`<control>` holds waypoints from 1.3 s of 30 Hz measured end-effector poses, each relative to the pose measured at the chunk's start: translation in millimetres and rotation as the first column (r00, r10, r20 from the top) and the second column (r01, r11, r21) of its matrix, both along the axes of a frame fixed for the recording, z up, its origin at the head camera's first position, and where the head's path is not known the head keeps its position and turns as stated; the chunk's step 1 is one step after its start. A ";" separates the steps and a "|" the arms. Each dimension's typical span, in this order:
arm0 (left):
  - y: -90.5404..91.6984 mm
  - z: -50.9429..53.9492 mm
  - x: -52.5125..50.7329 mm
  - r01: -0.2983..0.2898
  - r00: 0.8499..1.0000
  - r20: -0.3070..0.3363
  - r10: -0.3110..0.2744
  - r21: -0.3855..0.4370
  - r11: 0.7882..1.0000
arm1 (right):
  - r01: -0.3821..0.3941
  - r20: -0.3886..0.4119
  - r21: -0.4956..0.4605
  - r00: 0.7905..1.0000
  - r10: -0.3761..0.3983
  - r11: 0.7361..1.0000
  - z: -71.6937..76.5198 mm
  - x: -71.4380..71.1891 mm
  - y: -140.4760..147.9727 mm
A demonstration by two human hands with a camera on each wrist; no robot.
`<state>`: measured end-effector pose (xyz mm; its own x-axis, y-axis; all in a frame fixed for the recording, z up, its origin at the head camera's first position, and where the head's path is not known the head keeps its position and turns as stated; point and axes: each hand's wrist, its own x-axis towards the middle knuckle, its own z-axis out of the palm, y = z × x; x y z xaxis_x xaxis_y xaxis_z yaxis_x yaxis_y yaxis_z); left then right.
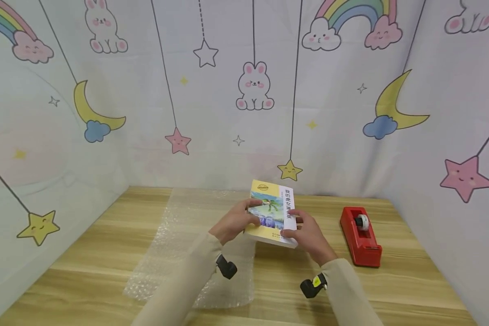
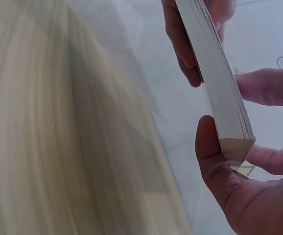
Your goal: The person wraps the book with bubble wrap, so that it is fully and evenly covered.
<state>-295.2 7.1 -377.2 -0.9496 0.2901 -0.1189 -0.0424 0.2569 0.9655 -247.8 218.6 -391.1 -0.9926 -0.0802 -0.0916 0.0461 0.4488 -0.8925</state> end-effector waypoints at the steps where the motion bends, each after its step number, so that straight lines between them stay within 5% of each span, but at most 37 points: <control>1: -3.3 -0.3 -0.3 -0.004 1.000 0.000 0.004 -0.009 1.000 | -0.004 -0.005 0.008 1.000 0.004 1.000 0.7 -0.6 -3.2; 17: -73.2 -9.4 2.1 -0.034 0.999 0.037 0.036 -0.046 0.998 | -0.060 -0.025 0.043 0.998 0.061 0.997 -1.1 -15.6 -56.8; 39: -127.6 -9.9 6.4 -0.086 0.994 0.059 0.087 -0.019 0.996 | -0.157 -0.072 -0.023 0.985 0.155 0.987 3.8 -24.3 -102.0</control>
